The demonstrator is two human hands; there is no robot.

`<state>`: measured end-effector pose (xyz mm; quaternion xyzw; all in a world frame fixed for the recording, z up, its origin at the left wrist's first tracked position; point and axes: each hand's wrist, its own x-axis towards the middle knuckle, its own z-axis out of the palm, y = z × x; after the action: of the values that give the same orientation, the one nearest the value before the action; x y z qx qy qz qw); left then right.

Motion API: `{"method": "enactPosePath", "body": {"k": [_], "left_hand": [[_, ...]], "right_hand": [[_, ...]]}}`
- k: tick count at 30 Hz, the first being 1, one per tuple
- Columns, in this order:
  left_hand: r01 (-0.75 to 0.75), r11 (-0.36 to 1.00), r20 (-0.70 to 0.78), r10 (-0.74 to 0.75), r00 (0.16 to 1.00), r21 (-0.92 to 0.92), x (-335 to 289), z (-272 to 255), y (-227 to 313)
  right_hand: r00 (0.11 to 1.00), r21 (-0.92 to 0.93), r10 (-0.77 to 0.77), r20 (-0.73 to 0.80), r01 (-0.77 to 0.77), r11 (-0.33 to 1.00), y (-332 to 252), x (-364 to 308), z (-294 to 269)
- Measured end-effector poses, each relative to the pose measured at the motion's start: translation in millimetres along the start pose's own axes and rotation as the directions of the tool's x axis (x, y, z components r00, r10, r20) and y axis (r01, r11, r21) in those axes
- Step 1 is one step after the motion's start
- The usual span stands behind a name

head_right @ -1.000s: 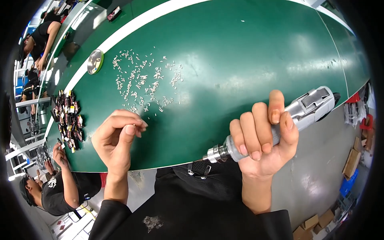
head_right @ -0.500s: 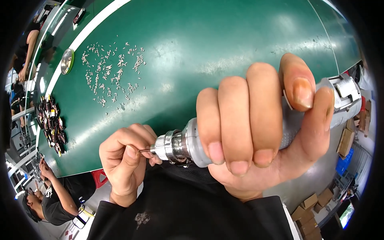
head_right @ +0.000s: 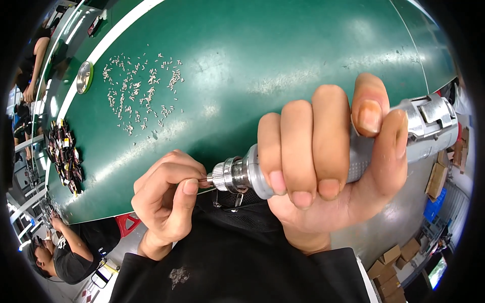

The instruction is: Using an electric screwdriver to fasten screws into small electronic circuit board components on an assembly line.

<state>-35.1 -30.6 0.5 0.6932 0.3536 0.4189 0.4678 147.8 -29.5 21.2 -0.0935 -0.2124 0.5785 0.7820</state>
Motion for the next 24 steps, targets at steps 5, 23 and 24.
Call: {"method": "enactPosePath", "body": {"k": [5, 23, 24], "left_hand": [[-0.034, 0.986, 0.033, 0.029, 0.999, 0.161, 16, -17, 2], [0.398, 0.21, -0.382, -0.113, 0.917, 0.893, 209, -229, -85], [0.431, 0.181, -0.409, -0.149, 0.9, 0.884, 216, -223, -85]], "right_hand": [[0.997, 0.073, -0.06, -0.047, 0.063, 0.995, 7, 6, -2], [0.964, 0.062, 0.036, -0.264, -0.021, 0.998, 21, -15, -31], [0.963, 0.055, 0.046, -0.266, -0.033, 0.998, 21, -15, -31]]}}
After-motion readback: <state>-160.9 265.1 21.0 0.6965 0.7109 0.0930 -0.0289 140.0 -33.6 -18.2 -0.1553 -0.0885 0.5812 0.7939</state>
